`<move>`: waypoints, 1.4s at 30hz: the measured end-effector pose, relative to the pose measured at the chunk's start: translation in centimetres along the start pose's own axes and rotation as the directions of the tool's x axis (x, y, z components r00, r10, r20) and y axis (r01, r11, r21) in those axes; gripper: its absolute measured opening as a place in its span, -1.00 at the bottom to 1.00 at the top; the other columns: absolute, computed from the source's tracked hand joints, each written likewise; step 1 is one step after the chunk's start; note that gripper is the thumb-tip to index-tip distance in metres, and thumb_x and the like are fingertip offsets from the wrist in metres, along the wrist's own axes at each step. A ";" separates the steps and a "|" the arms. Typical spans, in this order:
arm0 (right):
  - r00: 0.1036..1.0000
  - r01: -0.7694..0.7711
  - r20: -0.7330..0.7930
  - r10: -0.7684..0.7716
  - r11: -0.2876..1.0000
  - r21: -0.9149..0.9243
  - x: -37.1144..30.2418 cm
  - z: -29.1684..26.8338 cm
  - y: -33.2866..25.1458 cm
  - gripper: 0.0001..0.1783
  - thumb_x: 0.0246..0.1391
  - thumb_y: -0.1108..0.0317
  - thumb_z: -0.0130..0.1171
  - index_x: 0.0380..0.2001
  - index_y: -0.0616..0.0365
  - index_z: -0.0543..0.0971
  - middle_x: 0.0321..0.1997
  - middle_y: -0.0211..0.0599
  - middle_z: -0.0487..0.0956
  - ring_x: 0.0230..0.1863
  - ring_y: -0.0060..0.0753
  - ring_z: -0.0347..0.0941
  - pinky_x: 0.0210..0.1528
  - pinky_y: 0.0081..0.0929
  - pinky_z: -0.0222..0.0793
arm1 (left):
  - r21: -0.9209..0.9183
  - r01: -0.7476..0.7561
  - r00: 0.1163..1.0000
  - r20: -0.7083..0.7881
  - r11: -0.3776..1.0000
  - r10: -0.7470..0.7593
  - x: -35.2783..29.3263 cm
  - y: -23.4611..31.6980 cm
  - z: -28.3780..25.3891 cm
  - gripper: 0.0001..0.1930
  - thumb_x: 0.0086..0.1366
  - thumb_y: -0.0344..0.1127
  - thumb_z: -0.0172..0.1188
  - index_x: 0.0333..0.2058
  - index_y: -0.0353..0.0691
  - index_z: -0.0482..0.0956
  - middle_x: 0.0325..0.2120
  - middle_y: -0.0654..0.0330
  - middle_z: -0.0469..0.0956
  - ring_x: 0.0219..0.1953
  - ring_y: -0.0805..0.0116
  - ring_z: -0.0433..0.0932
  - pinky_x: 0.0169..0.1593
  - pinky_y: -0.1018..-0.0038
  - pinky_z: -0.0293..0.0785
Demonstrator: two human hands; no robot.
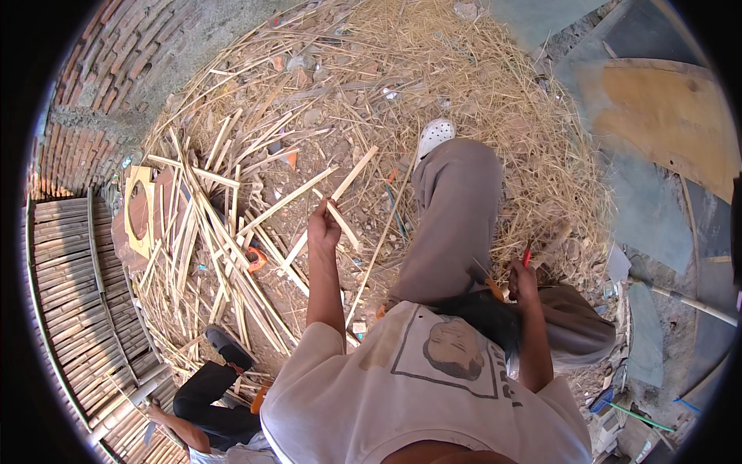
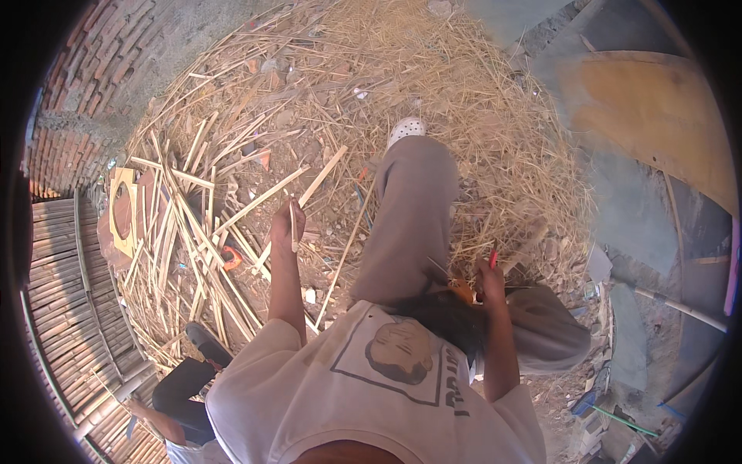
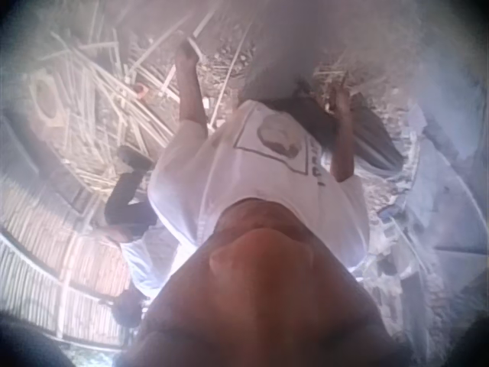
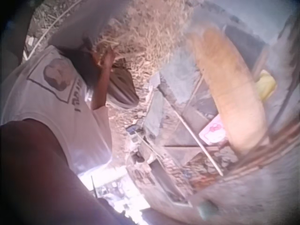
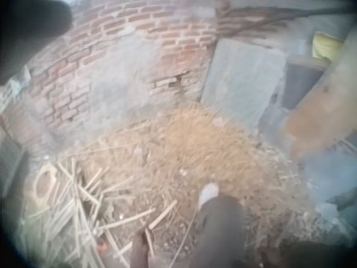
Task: The person sits on the ground and uses a red utility knife to shave a long, thin bamboo stick. They repeatedly scrape the surface of the stick to remove the outer layer, holding the stick with one hand and the knife with the other.
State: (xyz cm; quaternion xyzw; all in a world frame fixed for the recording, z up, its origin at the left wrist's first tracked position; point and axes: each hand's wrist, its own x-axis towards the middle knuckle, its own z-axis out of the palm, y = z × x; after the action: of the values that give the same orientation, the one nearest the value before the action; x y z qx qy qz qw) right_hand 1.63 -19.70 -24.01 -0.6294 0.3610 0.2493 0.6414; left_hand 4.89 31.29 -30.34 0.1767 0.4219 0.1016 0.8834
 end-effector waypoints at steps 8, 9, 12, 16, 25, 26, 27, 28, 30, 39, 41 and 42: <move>0.952 0.306 0.004 -0.307 0.950 0.058 -4.9 1.1 -4.2 -0.70 0.23 0.15 0.16 -0.49 0.10 0.46 -0.74 -0.68 0.20 -0.77 -0.79 0.03 -0.73 -0.67 -0.11 | -0.003 -0.237 0.944 0.235 0.971 0.231 -12.0 -1.1 19.0 -0.79 0.35 -0.40 0.14 -0.11 -0.36 0.42 -0.27 0.10 0.57 -0.10 0.23 0.60 -0.03 0.38 0.63; 0.921 0.388 0.015 -0.389 0.920 0.060 -6.0 1.3 -5.0 -0.69 0.24 0.13 0.15 -0.42 0.15 0.48 -0.73 -0.66 0.19 -0.76 -0.79 0.02 -0.72 -0.68 -0.10 | 0.016 -0.265 0.933 0.256 0.964 0.252 -13.4 -2.5 20.9 -0.77 0.35 -0.40 0.14 -0.09 -0.36 0.41 -0.26 0.10 0.56 -0.07 0.20 0.60 0.00 0.35 0.63; 0.812 0.542 0.068 -0.580 0.791 0.283 -9.9 1.8 -8.5 -0.66 0.26 0.13 0.12 -0.24 0.27 0.50 -0.70 -0.62 0.18 -0.71 -0.77 0.02 -0.69 -0.69 -0.07 | 0.027 -0.368 0.861 0.388 0.929 0.330 -16.8 -6.8 24.8 -0.81 0.34 -0.43 0.15 -0.14 -0.33 0.38 -0.27 0.11 0.55 -0.05 0.11 0.61 0.01 0.27 0.65; 0.752 0.613 -0.106 -0.650 0.632 0.474 -11.4 1.8 -12.0 -0.60 0.29 0.14 0.09 -0.09 0.33 0.48 -0.68 -0.60 0.16 -0.69 -0.75 0.03 -0.67 -0.68 -0.06 | -0.016 -0.368 0.813 0.479 0.929 0.330 -20.7 -11.4 27.5 -0.83 0.31 -0.48 0.17 -0.19 -0.28 0.38 -0.28 0.08 0.57 -0.08 0.10 0.63 -0.04 0.25 0.69; 0.712 0.655 -0.390 -0.584 0.350 0.670 -12.2 0.7 -15.2 -0.65 0.22 0.25 0.20 -0.51 0.00 0.24 -0.75 -0.59 0.12 -0.78 -0.65 0.02 -0.69 -0.60 -0.04 | 0.122 -0.223 0.732 0.676 0.967 0.083 -26.9 -18.5 27.2 -0.78 0.34 -0.46 0.12 -0.07 -0.27 0.36 -0.21 0.15 0.54 -0.03 0.14 0.59 0.08 0.22 0.61; 0.700 0.655 -0.404 -0.590 0.302 0.693 -12.1 -0.1 -15.4 -0.65 0.21 0.27 0.21 -0.49 0.00 0.24 -0.75 -0.59 0.14 -0.78 -0.65 0.03 -0.70 -0.60 -0.04 | 0.182 -0.237 0.720 0.692 0.954 0.047 -27.4 -18.6 27.1 -0.82 0.33 -0.40 0.17 -0.14 -0.24 0.42 -0.23 0.17 0.58 -0.08 0.20 0.62 -0.01 0.27 0.65; 0.682 0.663 -0.434 -0.589 0.247 0.707 -11.9 -1.4 -15.5 -0.65 0.20 0.28 0.23 -0.47 0.00 0.23 -0.74 -0.60 0.15 -0.77 -0.66 0.04 -0.70 -0.60 -0.05 | 0.320 -0.227 0.735 0.676 0.920 -0.054 -28.0 -18.6 27.2 -0.87 0.32 -0.40 0.19 -0.20 -0.24 0.45 -0.28 0.18 0.60 -0.14 0.24 0.64 -0.09 0.35 0.64; 0.652 0.702 -0.479 -0.588 0.231 0.674 -12.1 -2.5 -16.1 -0.67 0.21 0.32 0.21 -0.48 0.01 0.24 -0.75 -0.60 0.13 -0.77 -0.65 0.03 -0.70 -0.59 -0.06 | 0.444 -0.222 0.751 0.645 0.868 -0.138 -28.7 -18.1 27.1 -0.91 0.32 -0.40 0.20 -0.27 -0.24 0.49 -0.33 0.18 0.62 -0.21 0.29 0.65 -0.17 0.42 0.64; 0.623 0.741 -0.511 -0.592 0.238 0.628 -13.0 -5.4 -17.2 -0.67 0.20 0.32 0.22 -0.52 0.01 0.26 -0.75 -0.60 0.12 -0.77 -0.65 0.02 -0.69 -0.59 -0.05 | 0.644 -0.389 0.707 0.667 0.659 -0.234 -29.2 -16.9 25.5 -0.90 0.29 -0.39 0.25 -0.38 -0.23 0.52 -0.42 0.19 0.63 -0.33 0.36 0.64 -0.29 0.53 0.58; 0.479 0.846 -0.478 -0.736 0.242 0.475 -17.5 -16.4 -21.5 -0.69 0.20 0.34 0.19 -0.57 0.00 0.33 -0.77 -0.66 0.09 -0.78 -0.69 -0.02 -0.68 -0.61 -0.10 | -0.150 -0.837 -0.179 0.984 -0.525 0.004 -32.3 -9.5 26.6 -0.78 0.18 -0.31 0.36 -0.36 -0.30 0.52 -0.57 0.16 0.55 -0.52 0.38 0.53 -0.33 0.47 0.47; 0.454 0.859 -0.455 -0.766 0.239 0.453 -18.0 -17.2 -22.5 -0.70 0.20 0.34 0.19 -0.57 0.01 0.34 -0.78 -0.66 0.10 -0.78 -0.70 -0.02 -0.68 -0.61 -0.11 | -0.082 -0.888 0.001 0.983 -0.452 -0.182 -31.4 -8.6 26.6 -0.79 0.24 -0.29 0.30 -0.28 -0.31 0.53 -0.59 0.20 0.54 -0.51 0.40 0.54 -0.31 0.46 0.48; 0.450 0.864 -0.450 -0.772 0.248 0.439 -18.0 -17.2 -23.1 -0.71 0.20 0.34 0.20 -0.56 0.01 0.35 -0.78 -0.66 0.11 -0.78 -0.70 -0.02 -0.68 -0.61 -0.11 | 0.021 -0.933 0.144 0.937 -0.358 -0.319 -30.9 -8.3 26.2 -0.78 0.28 -0.27 0.27 -0.25 -0.31 0.54 -0.59 0.21 0.53 -0.50 0.41 0.54 -0.31 0.45 0.48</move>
State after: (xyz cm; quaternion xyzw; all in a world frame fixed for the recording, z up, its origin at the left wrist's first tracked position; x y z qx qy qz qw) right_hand 5.90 -36.15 5.39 -0.4916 0.0832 -0.2993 0.8135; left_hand 6.37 7.57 3.53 0.9024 -0.2801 0.0762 0.3184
